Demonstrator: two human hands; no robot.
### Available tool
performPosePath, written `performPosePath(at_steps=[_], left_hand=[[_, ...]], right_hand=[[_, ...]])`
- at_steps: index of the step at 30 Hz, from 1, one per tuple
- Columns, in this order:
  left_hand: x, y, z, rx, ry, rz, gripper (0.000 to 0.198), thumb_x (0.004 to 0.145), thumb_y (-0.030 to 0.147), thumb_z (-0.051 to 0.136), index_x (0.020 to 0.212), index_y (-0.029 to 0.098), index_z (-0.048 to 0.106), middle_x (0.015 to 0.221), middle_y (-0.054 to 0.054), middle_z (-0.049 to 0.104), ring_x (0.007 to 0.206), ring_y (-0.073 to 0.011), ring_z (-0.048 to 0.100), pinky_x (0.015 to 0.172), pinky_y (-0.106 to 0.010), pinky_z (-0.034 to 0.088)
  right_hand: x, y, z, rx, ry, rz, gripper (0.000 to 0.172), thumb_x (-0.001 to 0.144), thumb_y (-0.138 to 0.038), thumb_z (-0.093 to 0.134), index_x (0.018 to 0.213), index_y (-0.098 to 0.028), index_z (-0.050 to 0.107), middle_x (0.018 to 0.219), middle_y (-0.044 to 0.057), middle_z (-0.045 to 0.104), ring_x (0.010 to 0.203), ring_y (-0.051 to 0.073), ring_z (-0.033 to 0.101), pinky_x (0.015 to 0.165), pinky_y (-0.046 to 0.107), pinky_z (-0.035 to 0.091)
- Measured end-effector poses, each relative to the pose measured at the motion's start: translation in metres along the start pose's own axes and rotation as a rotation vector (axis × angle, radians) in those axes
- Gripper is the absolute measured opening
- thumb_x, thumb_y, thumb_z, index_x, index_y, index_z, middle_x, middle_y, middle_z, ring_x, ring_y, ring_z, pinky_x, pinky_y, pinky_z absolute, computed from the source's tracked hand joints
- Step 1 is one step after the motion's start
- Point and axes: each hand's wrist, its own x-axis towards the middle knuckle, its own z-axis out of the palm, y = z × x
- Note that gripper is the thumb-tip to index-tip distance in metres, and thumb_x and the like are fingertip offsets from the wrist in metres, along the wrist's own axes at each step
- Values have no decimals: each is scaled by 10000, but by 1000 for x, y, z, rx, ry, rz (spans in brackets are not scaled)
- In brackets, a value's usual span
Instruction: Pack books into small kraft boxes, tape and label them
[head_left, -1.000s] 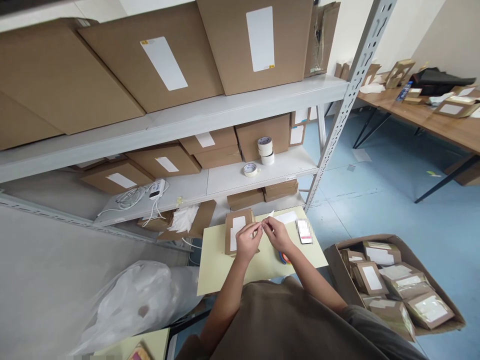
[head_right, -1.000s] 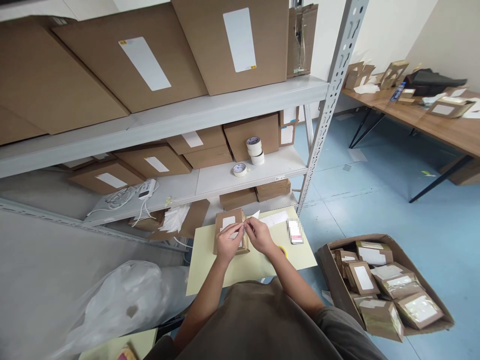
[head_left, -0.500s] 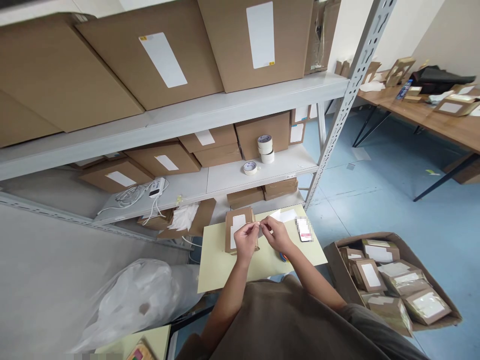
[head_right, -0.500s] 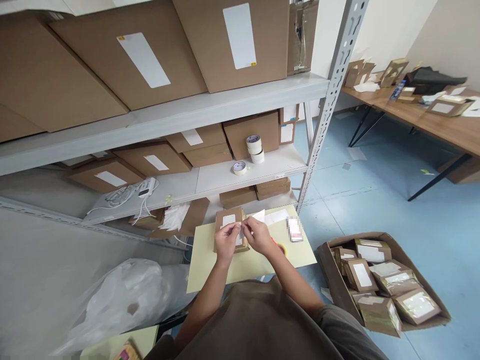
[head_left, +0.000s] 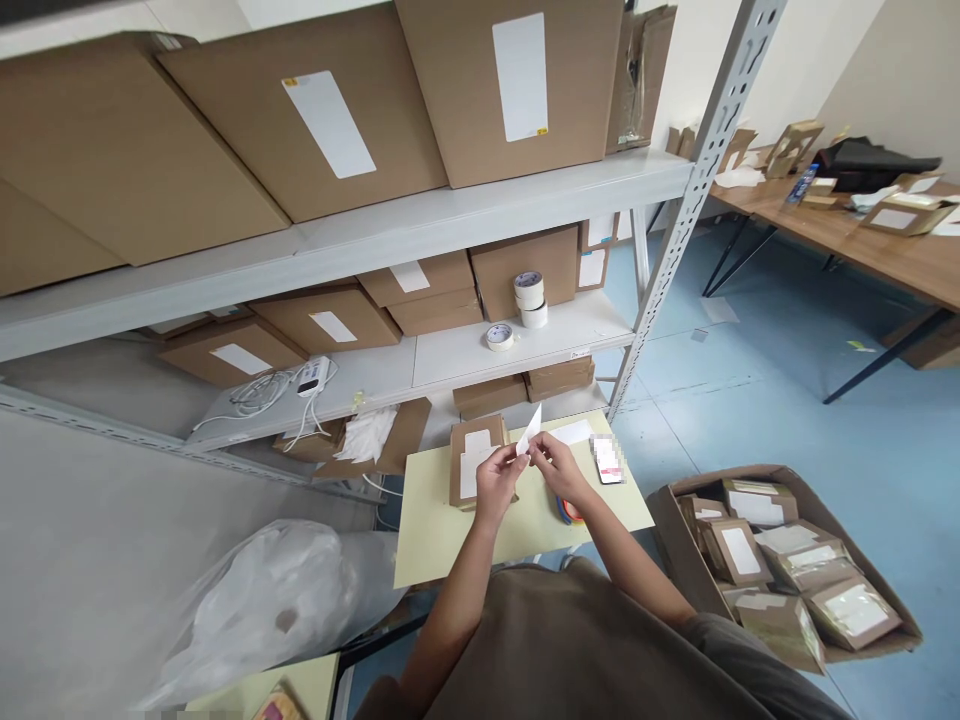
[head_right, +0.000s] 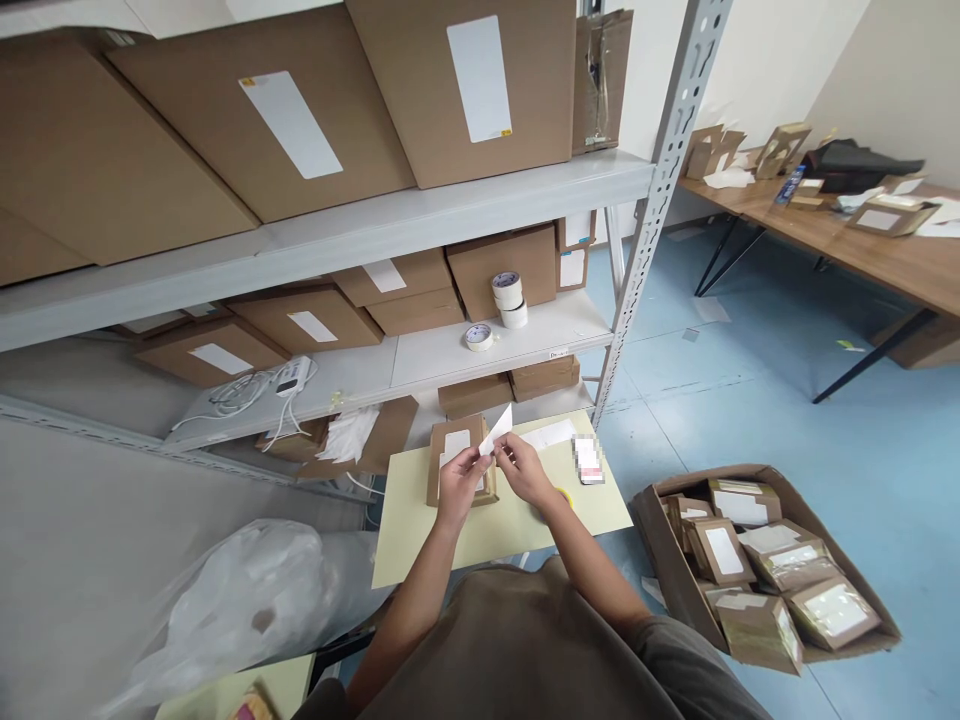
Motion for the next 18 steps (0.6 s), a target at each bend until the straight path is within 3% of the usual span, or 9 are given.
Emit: performPosePath(at_steps=[6,12,15,18], left_hand=[[4,-15,-4,22,21,-56,393,835,544,784,972,183,857,870,-30,774,869,-209,690,827,-296,529],[1,-27,-11,-23,79,-88,410,784,544,826,959,175,860,870,-37,766,877,-207,678,820,-287,524],[9,-37,-27,-131,89,-149,440,744,557,851,941,163,847,882,-49,770,867,-202,683,818,-296,535],[29,-44,-58,-255,232,-240,511,639,580,902,884,141,811,848,-60,757,793,-178,676,758,-290,532]], right_hand=[[1,10,5,104,33,126,160,901,-349,571,777,-248,556,743,-20,605,722,171,559,680,295,443],[7,22,25,190,21,190,281,908,-516,682,852,-258,585,783,-21,606,742,178,581,723,315,470],[11,22,32,195,-16,151,330,888,-552,722,818,-254,599,783,-12,607,757,180,559,730,316,460],[13,17,32,229,14,172,324,857,-506,751,763,-246,582,791,-8,608,766,180,550,735,315,459]])
